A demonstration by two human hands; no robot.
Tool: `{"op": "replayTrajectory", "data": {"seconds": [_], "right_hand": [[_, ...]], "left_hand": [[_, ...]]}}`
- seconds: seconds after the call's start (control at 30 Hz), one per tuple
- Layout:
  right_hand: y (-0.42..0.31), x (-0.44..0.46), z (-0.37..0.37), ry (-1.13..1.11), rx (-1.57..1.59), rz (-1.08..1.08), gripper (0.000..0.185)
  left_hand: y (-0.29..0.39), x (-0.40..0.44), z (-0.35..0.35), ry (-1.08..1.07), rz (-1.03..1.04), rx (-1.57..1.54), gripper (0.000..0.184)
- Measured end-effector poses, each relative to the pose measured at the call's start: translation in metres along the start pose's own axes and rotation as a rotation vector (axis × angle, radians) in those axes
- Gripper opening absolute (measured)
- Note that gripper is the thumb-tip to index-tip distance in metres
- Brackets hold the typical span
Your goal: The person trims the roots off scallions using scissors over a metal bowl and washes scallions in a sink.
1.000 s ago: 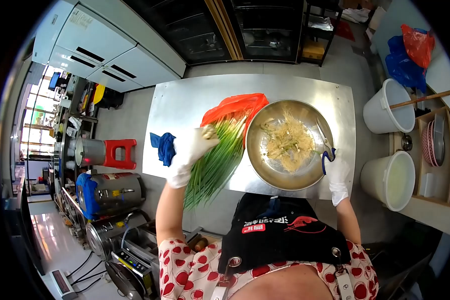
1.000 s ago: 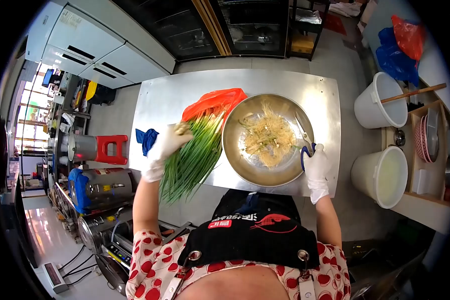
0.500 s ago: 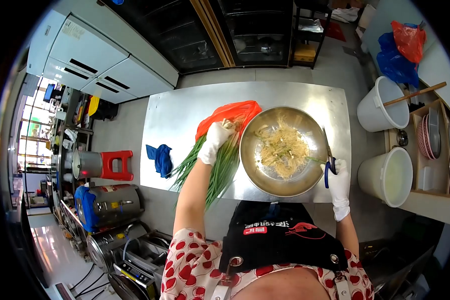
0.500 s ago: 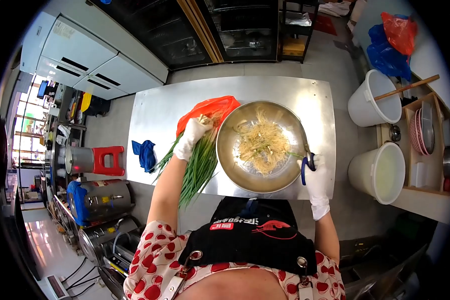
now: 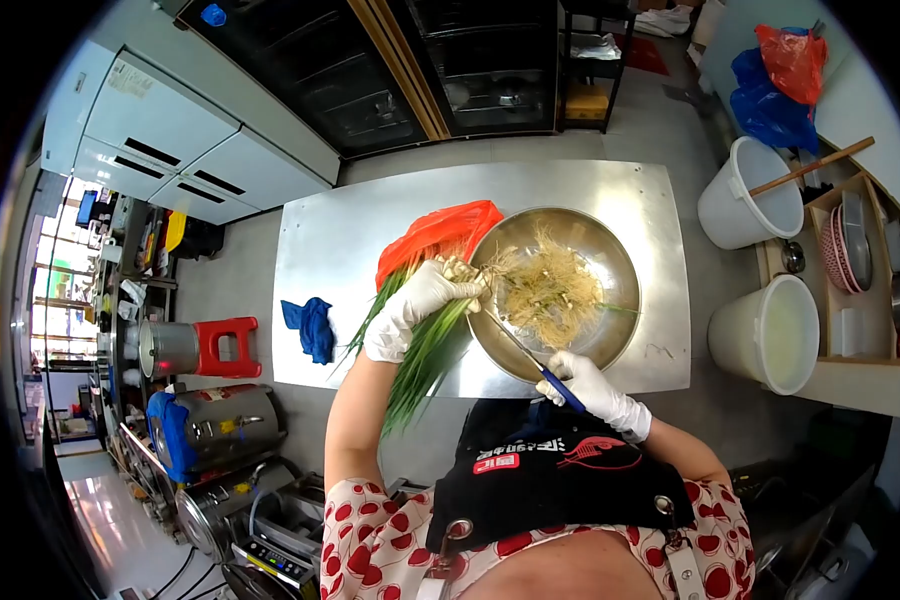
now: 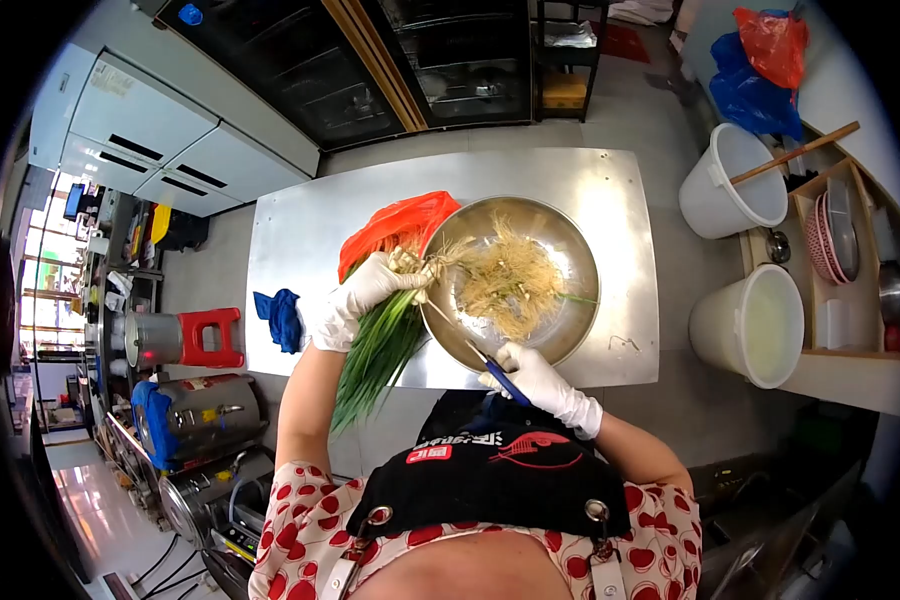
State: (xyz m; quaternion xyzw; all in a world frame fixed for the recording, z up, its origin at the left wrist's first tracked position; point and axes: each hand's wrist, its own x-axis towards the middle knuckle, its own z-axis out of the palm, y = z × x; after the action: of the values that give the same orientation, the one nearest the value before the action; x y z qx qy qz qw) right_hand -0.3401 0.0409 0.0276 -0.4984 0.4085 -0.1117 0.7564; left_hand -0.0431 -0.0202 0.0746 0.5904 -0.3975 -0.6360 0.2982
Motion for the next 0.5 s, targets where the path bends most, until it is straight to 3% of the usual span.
{"op": "replayTrajectory", "data": {"seconds": [0.2,0.3,0.37,0.5], "right_hand": [[-0.002,0.009,-0.007,0.08,0.177,0.061,0.033],[0.004,0.01,-0.018,0.212,0.032,0.026,0.032],[0.018,0.011,-0.03,0.235,0.285,0.049,0.029],[0.014,-0.003,-0.047,0.298,0.271,0.021,0.026]], "left_hand": [[-0.011,0.009,0.011,-0.103,0.026,0.139,0.016],[-0.009,0.008,0.015,-0.091,0.017,0.192,0.019],[-0.001,0.006,0.018,-0.068,-0.008,0.261,0.021],[0.0,0.005,0.023,-0.03,-0.02,0.185,0.02]]}}
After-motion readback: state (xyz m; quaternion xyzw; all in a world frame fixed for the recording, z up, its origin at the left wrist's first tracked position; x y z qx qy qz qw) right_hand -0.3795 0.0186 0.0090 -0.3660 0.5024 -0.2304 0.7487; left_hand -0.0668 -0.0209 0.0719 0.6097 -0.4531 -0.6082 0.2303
